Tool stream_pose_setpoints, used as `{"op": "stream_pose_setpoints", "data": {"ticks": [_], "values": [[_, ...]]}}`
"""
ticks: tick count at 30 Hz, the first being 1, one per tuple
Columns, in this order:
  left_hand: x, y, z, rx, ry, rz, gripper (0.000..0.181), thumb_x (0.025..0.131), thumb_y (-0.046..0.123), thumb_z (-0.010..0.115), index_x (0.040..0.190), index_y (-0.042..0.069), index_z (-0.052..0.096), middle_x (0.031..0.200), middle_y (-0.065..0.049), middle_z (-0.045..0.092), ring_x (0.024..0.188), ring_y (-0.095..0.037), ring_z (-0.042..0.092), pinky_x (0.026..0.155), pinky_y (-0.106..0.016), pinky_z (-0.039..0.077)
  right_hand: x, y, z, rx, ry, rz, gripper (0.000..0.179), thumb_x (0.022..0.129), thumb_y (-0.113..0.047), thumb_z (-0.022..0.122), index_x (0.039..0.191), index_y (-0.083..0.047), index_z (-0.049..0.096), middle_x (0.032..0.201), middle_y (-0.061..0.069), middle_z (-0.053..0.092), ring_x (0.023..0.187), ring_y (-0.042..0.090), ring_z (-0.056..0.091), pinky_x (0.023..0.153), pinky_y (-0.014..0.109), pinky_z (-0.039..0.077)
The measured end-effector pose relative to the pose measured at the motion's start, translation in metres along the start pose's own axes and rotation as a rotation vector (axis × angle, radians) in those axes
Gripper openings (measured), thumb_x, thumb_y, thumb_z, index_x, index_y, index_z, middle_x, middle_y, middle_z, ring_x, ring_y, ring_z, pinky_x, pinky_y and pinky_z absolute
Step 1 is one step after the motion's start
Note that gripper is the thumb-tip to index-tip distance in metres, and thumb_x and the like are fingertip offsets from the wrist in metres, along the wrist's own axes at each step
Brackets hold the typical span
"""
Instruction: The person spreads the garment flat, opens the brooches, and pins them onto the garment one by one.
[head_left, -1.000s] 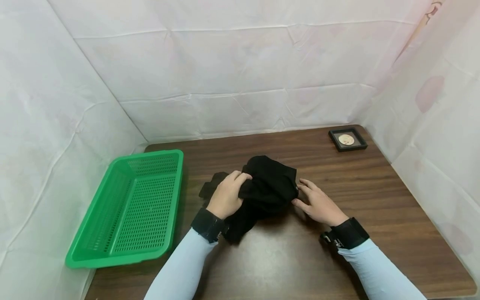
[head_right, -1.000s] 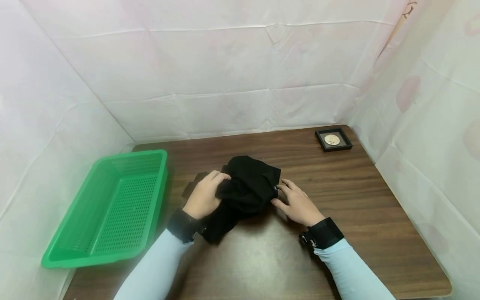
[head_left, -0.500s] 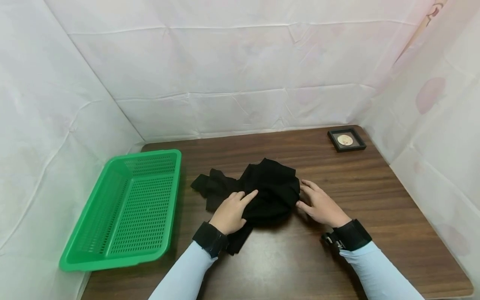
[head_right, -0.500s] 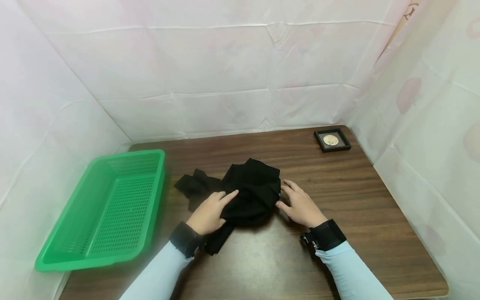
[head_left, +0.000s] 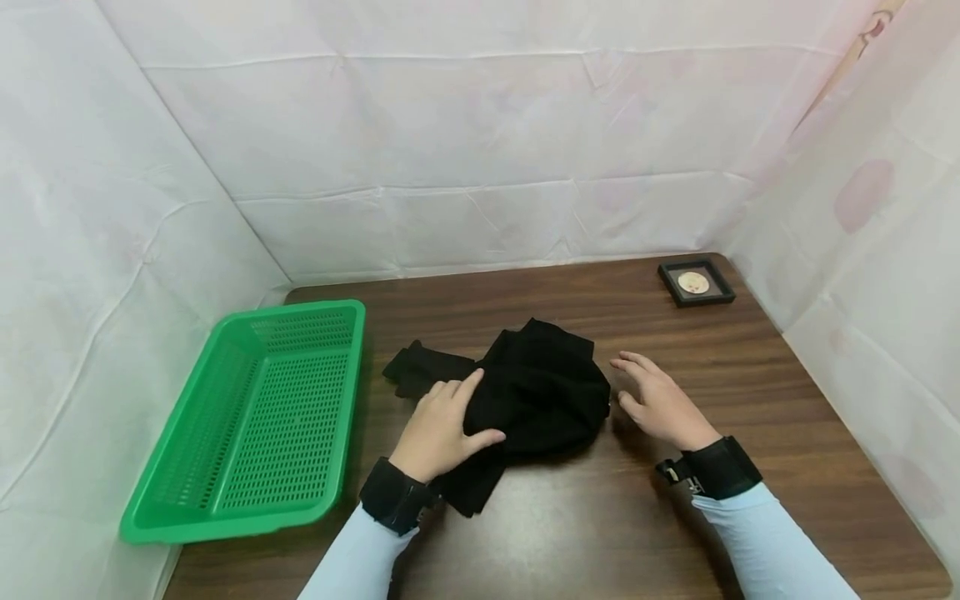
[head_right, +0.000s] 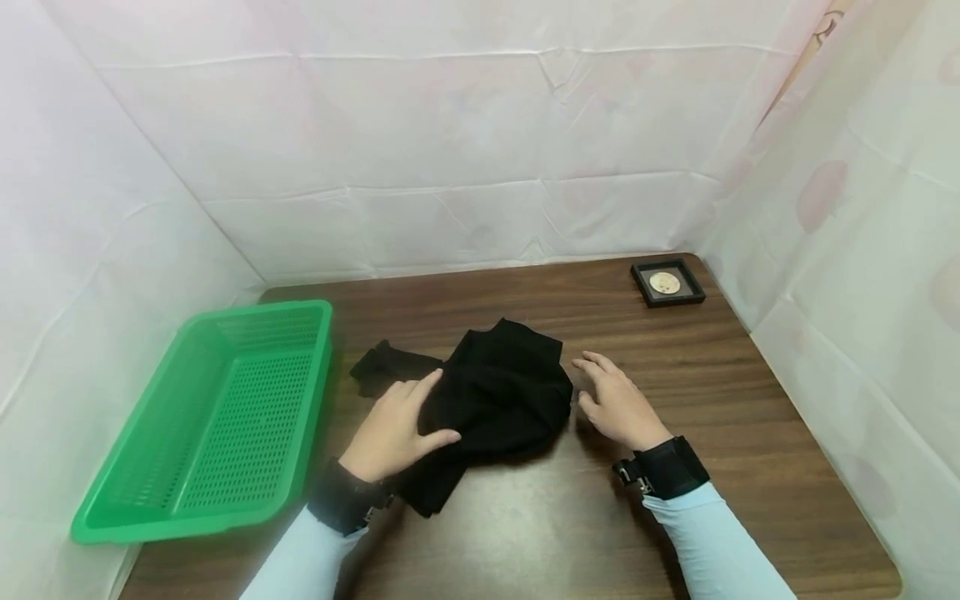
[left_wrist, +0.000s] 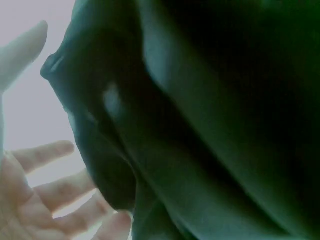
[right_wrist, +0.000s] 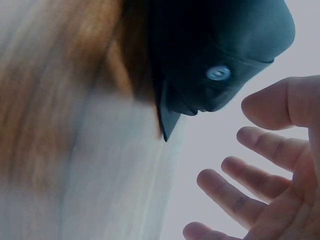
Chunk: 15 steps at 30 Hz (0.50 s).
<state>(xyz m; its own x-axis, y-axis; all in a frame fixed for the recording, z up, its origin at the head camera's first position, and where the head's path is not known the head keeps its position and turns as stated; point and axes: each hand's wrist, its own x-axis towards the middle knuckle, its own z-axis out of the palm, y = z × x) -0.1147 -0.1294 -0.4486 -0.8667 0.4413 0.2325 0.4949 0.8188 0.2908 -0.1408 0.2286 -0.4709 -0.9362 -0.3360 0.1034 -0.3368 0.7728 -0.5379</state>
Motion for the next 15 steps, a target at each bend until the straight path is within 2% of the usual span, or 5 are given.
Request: {"op": "stream_pose_setpoints", "data": {"ticks": [3, 5, 8, 11, 15], "values": [[0.001, -0.007, -0.006, 0.0, 0.091, -0.066, 0.078, 0.084, 0.06, 0.063, 0.141, 0.009, 0.048, 0.12, -0.014, 0.059, 0.112, -0.032, 0.052, 0.091, -0.048, 0.046, 0.002, -0.001, -0.003, 0.008, 0.017, -0.02, 0.045, 0.096, -0.011, 0.056, 0.138, 0.0, 0.047, 0.148, 0.021, 0.035, 0.131, 0.04, 0.038, 0.097, 0.055, 0.038], [0.003, -0.013, -0.009, -0.006, 0.142, -0.135, 0.069, 0.088, 0.056, 0.062, 0.137, 0.008, 0.052, 0.122, -0.015, 0.057, 0.115, -0.035, 0.05, 0.093, -0.05, 0.044, 0.002, -0.003, -0.003, 0.011, 0.024, -0.031, 0.045, 0.098, -0.019, 0.055, 0.138, 0.0, 0.047, 0.147, 0.02, 0.036, 0.131, 0.04, 0.038, 0.099, 0.057, 0.037], [0.008, -0.02, -0.012, -0.024, 0.174, -0.251, 0.063, 0.092, 0.051, 0.059, 0.135, 0.006, 0.053, 0.126, -0.019, 0.053, 0.118, -0.039, 0.046, 0.094, -0.053, 0.043, 0.003, -0.005, -0.003, 0.02, 0.035, -0.035, 0.047, 0.099, -0.029, 0.054, 0.138, -0.002, 0.048, 0.146, 0.02, 0.038, 0.13, 0.039, 0.04, 0.098, 0.057, 0.037], [0.017, -0.024, -0.012, -0.013, 0.132, -0.333, 0.064, 0.093, 0.053, 0.055, 0.136, 0.005, 0.051, 0.131, -0.021, 0.048, 0.121, -0.04, 0.044, 0.091, -0.055, 0.044, 0.005, -0.006, -0.002, 0.026, 0.034, -0.029, 0.049, 0.1, -0.034, 0.053, 0.138, -0.003, 0.048, 0.146, 0.02, 0.039, 0.13, 0.039, 0.04, 0.098, 0.058, 0.037], [0.038, -0.023, -0.011, 0.023, 0.002, -0.332, 0.068, 0.093, 0.055, 0.052, 0.138, 0.004, 0.049, 0.134, -0.022, 0.047, 0.126, -0.039, 0.042, 0.097, -0.054, 0.041, 0.007, -0.007, 0.001, 0.036, 0.013, -0.026, 0.051, 0.1, -0.037, 0.052, 0.139, -0.003, 0.047, 0.146, 0.021, 0.038, 0.131, 0.04, 0.039, 0.1, 0.059, 0.034]]}}
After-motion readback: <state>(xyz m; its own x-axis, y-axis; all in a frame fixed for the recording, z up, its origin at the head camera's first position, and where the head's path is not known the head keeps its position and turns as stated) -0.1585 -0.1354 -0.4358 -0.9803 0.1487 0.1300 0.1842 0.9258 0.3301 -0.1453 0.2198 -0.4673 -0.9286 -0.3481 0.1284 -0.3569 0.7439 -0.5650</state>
